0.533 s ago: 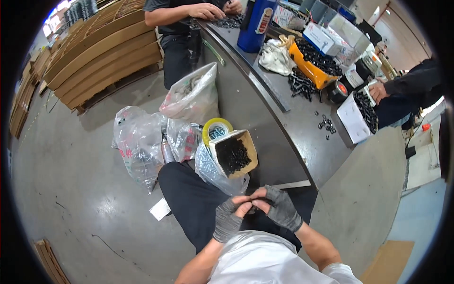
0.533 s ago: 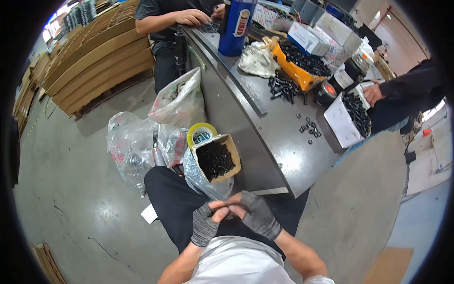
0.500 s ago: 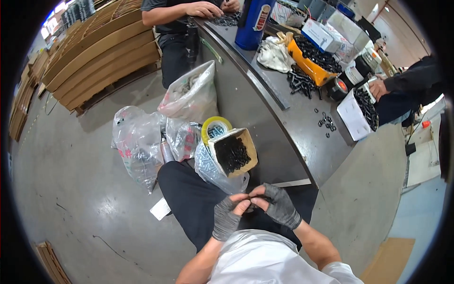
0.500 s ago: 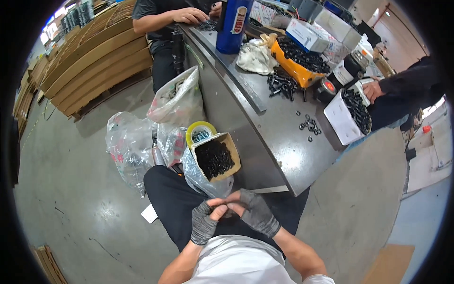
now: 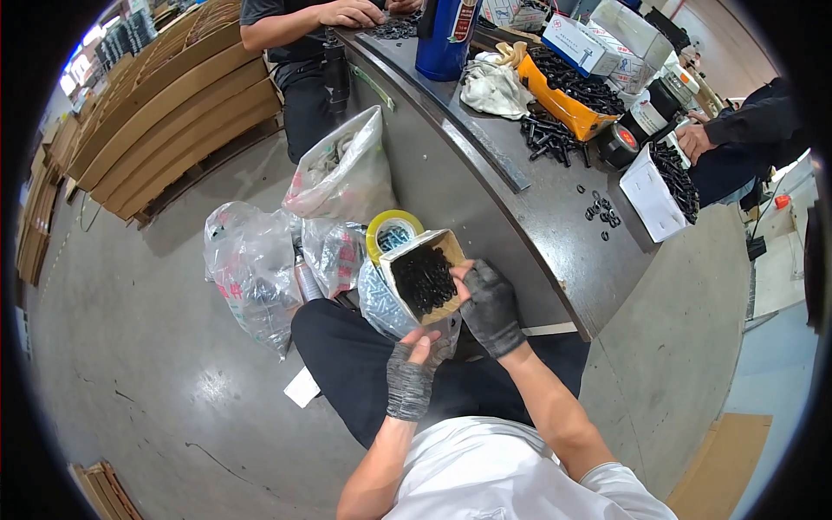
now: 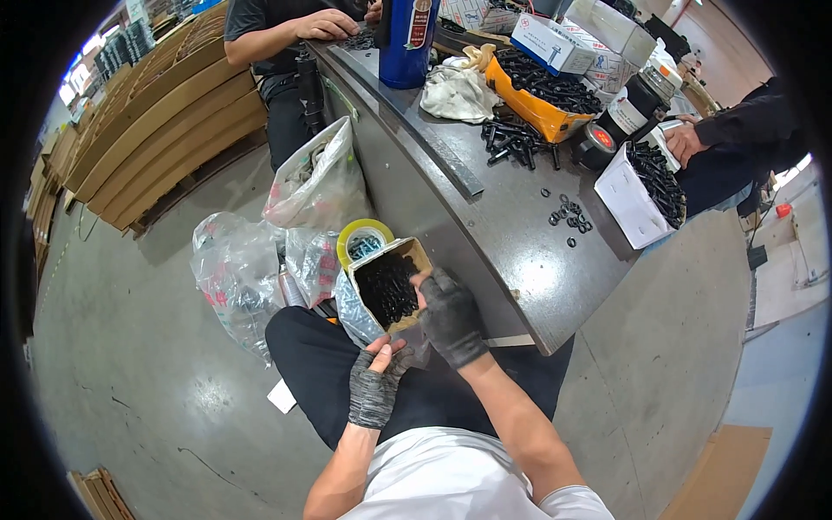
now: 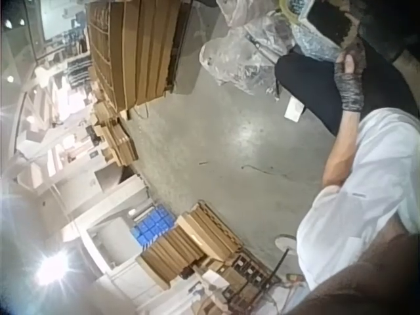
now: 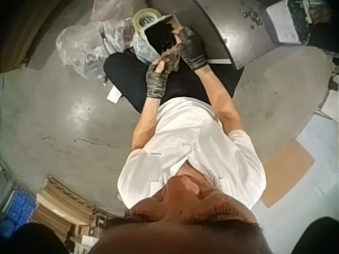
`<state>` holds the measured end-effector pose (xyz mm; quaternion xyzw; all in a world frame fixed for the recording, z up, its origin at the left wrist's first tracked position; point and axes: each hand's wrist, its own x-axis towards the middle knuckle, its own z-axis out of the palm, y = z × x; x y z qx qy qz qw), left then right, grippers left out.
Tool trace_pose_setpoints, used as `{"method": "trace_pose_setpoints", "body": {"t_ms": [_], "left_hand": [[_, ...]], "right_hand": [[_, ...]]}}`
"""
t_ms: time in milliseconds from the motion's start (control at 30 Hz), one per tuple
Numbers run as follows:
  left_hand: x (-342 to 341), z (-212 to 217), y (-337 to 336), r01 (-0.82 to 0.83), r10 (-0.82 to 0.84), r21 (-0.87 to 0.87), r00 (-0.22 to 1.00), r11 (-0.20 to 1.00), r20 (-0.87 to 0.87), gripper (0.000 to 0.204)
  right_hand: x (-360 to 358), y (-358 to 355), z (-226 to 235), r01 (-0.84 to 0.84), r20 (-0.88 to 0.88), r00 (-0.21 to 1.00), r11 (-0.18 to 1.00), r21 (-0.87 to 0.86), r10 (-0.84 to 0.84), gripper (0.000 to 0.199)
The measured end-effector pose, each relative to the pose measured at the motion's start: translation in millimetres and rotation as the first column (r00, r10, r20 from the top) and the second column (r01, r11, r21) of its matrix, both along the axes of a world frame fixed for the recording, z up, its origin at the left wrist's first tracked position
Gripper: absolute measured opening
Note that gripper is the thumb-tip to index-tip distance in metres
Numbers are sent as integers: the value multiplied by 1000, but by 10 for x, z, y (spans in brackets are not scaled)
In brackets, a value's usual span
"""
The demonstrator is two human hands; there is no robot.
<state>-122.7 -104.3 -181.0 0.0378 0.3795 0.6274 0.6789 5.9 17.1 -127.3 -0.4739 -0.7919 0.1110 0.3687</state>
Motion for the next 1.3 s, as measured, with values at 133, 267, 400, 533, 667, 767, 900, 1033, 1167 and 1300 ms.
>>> {"method": "trace_pose_setpoints", "body": {"t_ms": [133, 267, 400, 533, 667, 767, 900, 1033, 1167, 1300], "left_hand": [[-29, -11, 6, -8, 9, -22, 999, 1000, 53, 51], [-53, 6, -62, 25, -24, -17, 997, 1000, 68, 50], [-81, 3, -157, 63, -63, -7, 997, 998, 55, 45], [-117, 27, -202, 104, -104, 2, 993, 995, 53, 39], [-126, 44, -235, 122, -123, 24, 992, 992, 34, 37], [-95, 124, -184, 146, -146, 30, 989, 989, 15, 35], [-97, 163, -229, 126, -126, -4, 992, 992, 3, 32], [-139, 183, -237, 143, -143, 6, 988, 990, -66, 29], [-195, 424, -128, 206, -186, 66, 956, 976, -226, 25], [-227, 960, 92, 221, -123, 140, 854, 965, -506, 21]], "right_hand": [[-210, 304, -369, -18, 69, 998, 993, 120, 10, 16], [-271, 564, -619, -41, 215, 977, 986, 160, 6, 10], [-307, 678, -690, -94, 363, 932, 974, 205, 14, 12], [-309, 654, -824, -73, 369, 929, 993, 96, 33, 15], [-276, 635, -936, -83, 330, 943, 993, 85, 51, 17], [-194, 667, -915, -24, 365, 931, 1000, -8, 25, 26], [-226, 648, -1052, 16, 477, 878, 996, -91, 29, 32], [-281, 489, -906, -3, 470, 881, 993, -115, 57, 39], [-208, -16, -246, -171, 103, 981, 984, 60, 164, 26], [220, -536, 1425, -313, 205, 933, 948, 59, 295, 33]]}}
